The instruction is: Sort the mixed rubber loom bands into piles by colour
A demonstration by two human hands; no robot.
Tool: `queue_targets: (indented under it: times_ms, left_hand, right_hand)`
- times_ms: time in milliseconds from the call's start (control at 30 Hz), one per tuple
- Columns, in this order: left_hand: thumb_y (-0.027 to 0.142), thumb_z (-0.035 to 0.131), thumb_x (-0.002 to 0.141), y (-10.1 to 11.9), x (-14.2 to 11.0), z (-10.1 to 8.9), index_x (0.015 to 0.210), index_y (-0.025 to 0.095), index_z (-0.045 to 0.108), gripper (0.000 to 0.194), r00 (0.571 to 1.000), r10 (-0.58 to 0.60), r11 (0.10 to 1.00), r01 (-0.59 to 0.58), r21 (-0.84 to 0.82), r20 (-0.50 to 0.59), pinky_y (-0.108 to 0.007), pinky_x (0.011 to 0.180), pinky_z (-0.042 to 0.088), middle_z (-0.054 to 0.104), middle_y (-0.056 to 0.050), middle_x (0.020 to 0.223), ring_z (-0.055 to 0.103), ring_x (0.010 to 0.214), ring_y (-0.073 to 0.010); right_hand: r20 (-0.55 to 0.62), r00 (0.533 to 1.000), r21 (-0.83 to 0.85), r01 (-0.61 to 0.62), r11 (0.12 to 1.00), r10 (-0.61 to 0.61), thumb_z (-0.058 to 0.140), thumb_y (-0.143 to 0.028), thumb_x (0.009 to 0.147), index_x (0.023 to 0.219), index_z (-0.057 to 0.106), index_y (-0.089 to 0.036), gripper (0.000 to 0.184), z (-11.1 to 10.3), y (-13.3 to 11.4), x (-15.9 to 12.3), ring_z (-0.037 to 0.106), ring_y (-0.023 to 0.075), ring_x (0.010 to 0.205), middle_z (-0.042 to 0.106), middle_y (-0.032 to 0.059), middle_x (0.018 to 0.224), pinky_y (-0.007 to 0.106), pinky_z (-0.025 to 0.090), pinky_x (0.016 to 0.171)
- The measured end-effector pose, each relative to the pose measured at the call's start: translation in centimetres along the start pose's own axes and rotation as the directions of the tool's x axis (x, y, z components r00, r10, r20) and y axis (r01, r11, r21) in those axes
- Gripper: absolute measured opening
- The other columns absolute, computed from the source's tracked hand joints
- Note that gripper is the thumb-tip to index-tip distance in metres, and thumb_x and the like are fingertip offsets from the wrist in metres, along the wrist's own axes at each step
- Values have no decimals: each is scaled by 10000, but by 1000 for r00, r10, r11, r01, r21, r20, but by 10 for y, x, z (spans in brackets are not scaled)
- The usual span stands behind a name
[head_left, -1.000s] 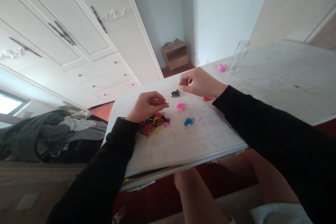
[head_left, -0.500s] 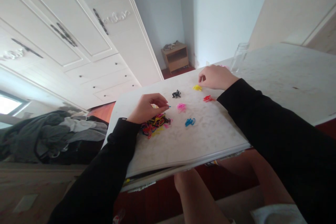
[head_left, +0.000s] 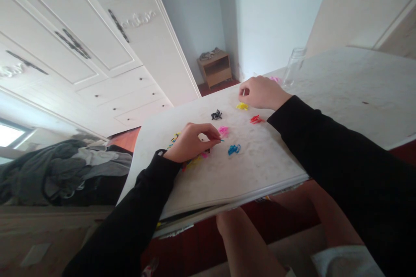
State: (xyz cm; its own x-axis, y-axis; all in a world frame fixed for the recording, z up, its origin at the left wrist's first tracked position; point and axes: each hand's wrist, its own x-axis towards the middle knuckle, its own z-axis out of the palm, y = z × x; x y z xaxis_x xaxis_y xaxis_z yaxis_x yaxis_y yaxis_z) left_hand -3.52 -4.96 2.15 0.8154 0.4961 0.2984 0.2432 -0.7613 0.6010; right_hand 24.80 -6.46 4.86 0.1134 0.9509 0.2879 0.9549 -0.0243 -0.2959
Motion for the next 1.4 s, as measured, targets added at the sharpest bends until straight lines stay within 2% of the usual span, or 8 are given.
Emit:
queue_targets:
  times_ms: [200,500,633,733,800,933,1067,1400]
  left_hand:
    - [207,760,922,13,0,16,943,207,806,50,991,95,995,-98,22,97,-240,787,621,841,-19,902,792,816,-150]
    - [132,661,931,19,-2,18,1012,193,804,175,978,156,988,-154,-24,136,-279,838,626,844,-56,1004,794,918,-175]
    - [97,645,881,8,0,6,922,176,794,173,986,168,985,-168,35,22,-280,816,600,829,-58,936,774,852,-167]
    - [120,666,830,-11,0,-15,801,165,767,114,984,108,987,-89,136,-144,-278,746,561,791,-44,801,727,740,-157]
    - [155,678,814,-24,-1,-29,768,158,759,94,981,77,987,-50,149,-180,-274,707,533,756,-37,740,679,694,-148]
    - [188,673,805,-34,-2,-44,757,164,788,126,1000,6,986,-10,164,26,-269,692,494,710,-31,749,620,693,-138]
    - [209,676,798,-31,-3,-44,800,163,794,127,973,-95,984,60,165,211,-282,737,497,718,-43,847,632,751,-147]
    - [257,727,781,-33,-5,-44,792,150,752,111,947,-176,979,140,146,270,-272,702,477,690,-33,824,607,728,-138]
  right_hand:
    - [44,999,1,14,1000,-14,721,-263,830,892,843,-211,146,0,-4,-1,677,254,797,782,82,890,399,510,777]
    - [73,996,11,51,999,-52,739,-258,827,862,831,-203,112,0,-9,-4,664,239,787,782,92,879,382,500,772]
    - [69,997,2,45,999,-45,721,-267,846,888,840,-196,145,-1,-11,-5,677,253,822,780,99,883,394,500,808]
    - [82,995,-13,57,998,-56,688,-278,858,916,850,-199,189,-2,-11,-5,691,260,843,792,98,906,382,490,784]
    - [85,994,-21,65,998,-63,670,-283,863,921,850,-196,208,-2,-11,-5,700,262,847,800,98,911,369,478,749]
    - [90,990,-14,107,994,-105,648,-260,865,902,839,-191,206,-1,-10,-5,718,260,899,813,92,949,350,472,738]
    - [78,987,-10,144,990,-143,643,-252,871,883,831,-189,199,1,-10,-6,725,270,957,820,95,984,355,486,768]
    - [89,985,-21,152,988,-149,650,-273,885,923,837,-191,207,3,-18,-10,714,302,1058,811,118,1048,373,518,825]
